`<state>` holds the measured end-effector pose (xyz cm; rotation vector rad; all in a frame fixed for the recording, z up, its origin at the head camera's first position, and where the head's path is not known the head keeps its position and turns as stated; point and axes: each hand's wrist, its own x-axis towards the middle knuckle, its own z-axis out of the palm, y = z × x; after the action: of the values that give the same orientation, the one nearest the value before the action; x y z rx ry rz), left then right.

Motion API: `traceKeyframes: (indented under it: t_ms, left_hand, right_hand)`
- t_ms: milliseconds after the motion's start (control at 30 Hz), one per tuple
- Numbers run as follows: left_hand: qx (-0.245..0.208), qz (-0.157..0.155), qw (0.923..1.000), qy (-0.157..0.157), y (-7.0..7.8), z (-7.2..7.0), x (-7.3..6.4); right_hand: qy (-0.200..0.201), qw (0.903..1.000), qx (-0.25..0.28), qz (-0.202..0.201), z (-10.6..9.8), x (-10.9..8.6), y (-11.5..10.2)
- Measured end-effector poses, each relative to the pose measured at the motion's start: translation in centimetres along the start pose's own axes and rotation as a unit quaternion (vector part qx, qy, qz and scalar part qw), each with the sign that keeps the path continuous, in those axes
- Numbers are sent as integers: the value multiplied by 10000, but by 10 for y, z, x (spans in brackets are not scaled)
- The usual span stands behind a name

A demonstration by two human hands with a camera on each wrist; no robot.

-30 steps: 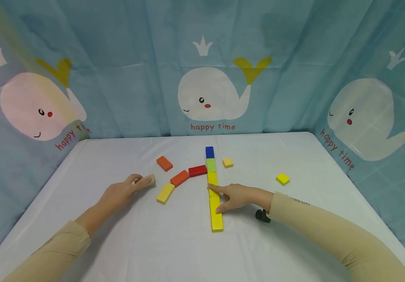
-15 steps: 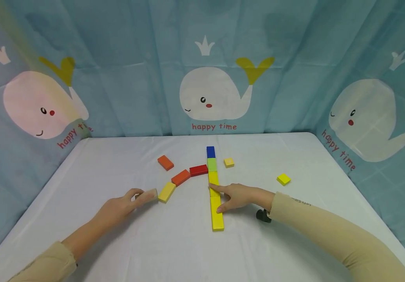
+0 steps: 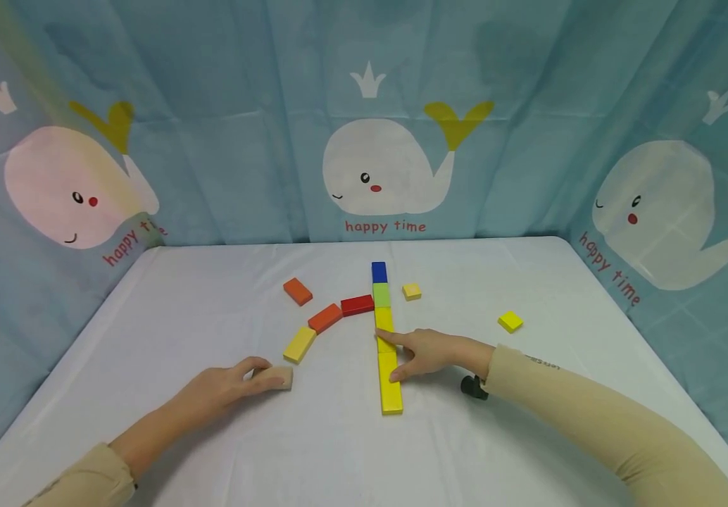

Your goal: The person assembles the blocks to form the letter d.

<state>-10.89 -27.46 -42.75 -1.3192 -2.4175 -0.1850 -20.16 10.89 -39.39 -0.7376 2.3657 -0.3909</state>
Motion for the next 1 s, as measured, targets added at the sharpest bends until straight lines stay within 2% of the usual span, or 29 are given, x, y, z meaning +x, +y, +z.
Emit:
traceKeyframes:
  t_ms: [267,400,600,800,1000]
  left_hand:
    - [-67,444,9988,192,6,4,11]
    - [-128,691,9974,172,7,5,17]
    - [-57,896,9960,-43,9,3,16]
    - [-626,819,9940,-376,8,0,22]
    - [-1193,863,9883,-394,0,4,31]
  right_hand:
    - [7,10000,8,43,0,1,1]
    - [-2,10000,12,45,1,3,3]
    - [8,10000,15,-35,2,4,3]
    - [4,10000,15,-47,0,3,3]
    - [-14,10000,39,-82,-1,3,4]
